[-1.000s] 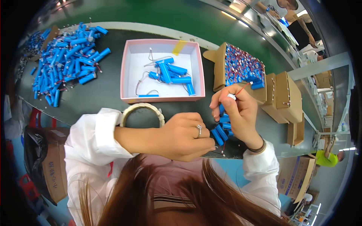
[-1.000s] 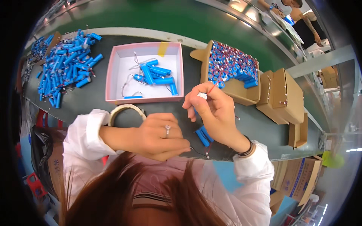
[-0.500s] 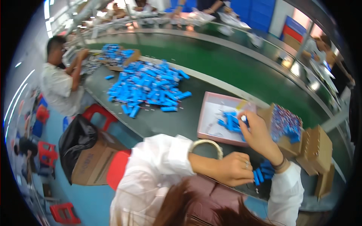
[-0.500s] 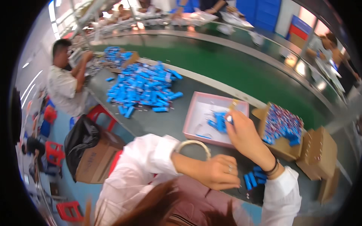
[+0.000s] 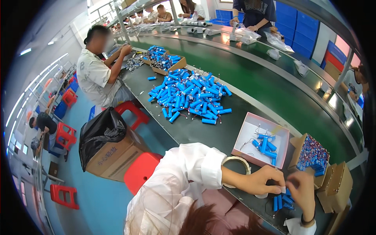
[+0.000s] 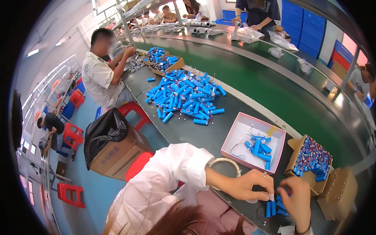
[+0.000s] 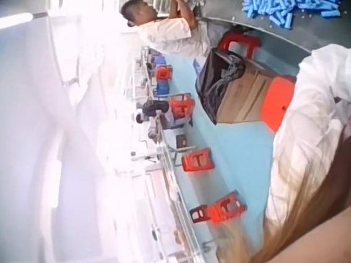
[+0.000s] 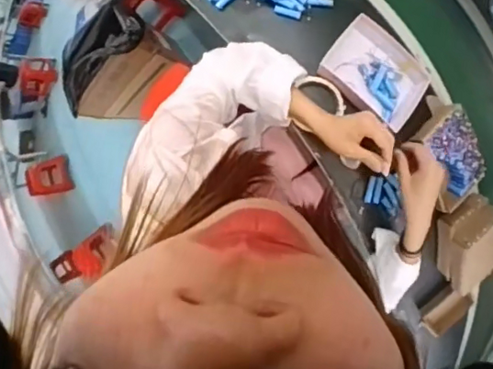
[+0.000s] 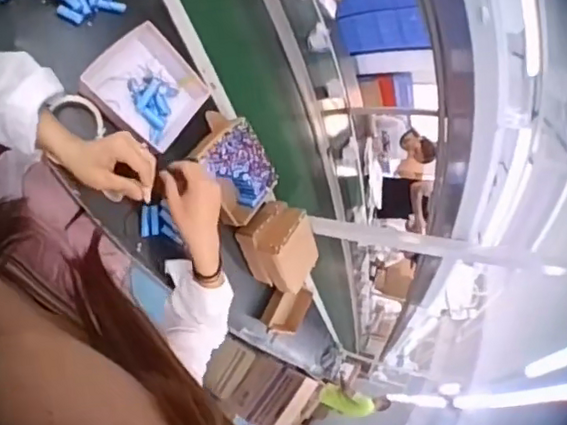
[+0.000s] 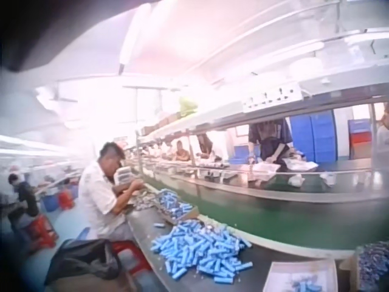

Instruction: The person peels adhesive tape strips from a roll and attaches them to the tops of battery cells by hand.

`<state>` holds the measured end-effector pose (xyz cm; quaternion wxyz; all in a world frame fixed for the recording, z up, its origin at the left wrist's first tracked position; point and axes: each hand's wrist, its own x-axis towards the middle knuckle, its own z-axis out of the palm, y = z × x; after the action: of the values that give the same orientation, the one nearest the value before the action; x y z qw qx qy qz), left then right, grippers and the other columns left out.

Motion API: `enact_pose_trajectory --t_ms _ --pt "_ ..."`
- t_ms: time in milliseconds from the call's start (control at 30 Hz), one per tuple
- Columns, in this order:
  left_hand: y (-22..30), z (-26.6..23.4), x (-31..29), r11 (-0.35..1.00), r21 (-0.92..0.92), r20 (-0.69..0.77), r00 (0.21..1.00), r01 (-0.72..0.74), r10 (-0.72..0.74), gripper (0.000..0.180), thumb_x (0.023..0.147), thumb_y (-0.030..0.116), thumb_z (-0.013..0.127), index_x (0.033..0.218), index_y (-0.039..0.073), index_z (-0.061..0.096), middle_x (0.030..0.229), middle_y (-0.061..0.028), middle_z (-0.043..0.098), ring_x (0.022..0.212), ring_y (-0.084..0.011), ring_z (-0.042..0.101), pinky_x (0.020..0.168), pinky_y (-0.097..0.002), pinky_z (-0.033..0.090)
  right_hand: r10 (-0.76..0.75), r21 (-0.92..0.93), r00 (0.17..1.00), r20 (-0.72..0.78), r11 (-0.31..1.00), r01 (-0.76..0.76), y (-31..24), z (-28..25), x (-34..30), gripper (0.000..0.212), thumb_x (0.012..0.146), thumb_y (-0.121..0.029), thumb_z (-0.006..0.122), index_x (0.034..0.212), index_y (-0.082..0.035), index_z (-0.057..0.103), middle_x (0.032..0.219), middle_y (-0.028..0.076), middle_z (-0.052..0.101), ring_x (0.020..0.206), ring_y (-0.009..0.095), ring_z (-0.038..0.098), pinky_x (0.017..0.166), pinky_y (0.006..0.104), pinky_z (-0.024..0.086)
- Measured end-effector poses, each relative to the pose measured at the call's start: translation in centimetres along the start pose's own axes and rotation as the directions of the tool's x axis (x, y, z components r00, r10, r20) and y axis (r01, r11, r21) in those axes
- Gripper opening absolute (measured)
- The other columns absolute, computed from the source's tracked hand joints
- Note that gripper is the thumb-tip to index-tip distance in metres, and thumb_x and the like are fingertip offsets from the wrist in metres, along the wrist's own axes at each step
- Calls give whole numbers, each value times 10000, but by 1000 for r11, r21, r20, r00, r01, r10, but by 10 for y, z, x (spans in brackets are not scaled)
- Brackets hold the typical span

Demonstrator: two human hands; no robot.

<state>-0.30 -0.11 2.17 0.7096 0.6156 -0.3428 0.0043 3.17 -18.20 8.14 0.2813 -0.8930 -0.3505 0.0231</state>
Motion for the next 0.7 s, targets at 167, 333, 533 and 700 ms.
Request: enact_pose_trajectory --t_ms 167,333,533,700 --pt "1 -2 -1 999 -18 -20 999 49 -49 84 729 39 599 800 -7 602 770 -88 582 744 -191 559 680 -286 431 118 -114 991 65 987 -110 12 5 -36 278 515 -24 694 764 -14 571 714 111 534 534 229 506 499 311 395" --pt "-3 -1 0 994 -37 14 995 100 -100 99 742 46 596 820 -15 607 769 -88 582 739 -186 555 687 -278 418 165 -185 986 29 970 -157 15 13 -43 399 524 -32 700 895 -31 553 814 148 538 772 347 530 653 379 417" --pt "-6 0 -2 999 25 -7 1000 29 -29 124 736 37 595 836 -33 614 746 -73 583 707 -131 550 654 -247 429 132 -194 991 19 973 -126 27 16 -40 389 535 -51 700 895 -24 555 821 147 538 769 333 532 665 379 416" --pt "-5 3 -2 997 -14 -18 997 76 -76 151 750 55 594 876 -27 612 759 -87 584 729 -157 532 680 -266 407 249 -72 968 31 966 -247 21 14 -40 272 613 -27 633 874 -1 562 793 141 527 745 310 523 657 366 402"
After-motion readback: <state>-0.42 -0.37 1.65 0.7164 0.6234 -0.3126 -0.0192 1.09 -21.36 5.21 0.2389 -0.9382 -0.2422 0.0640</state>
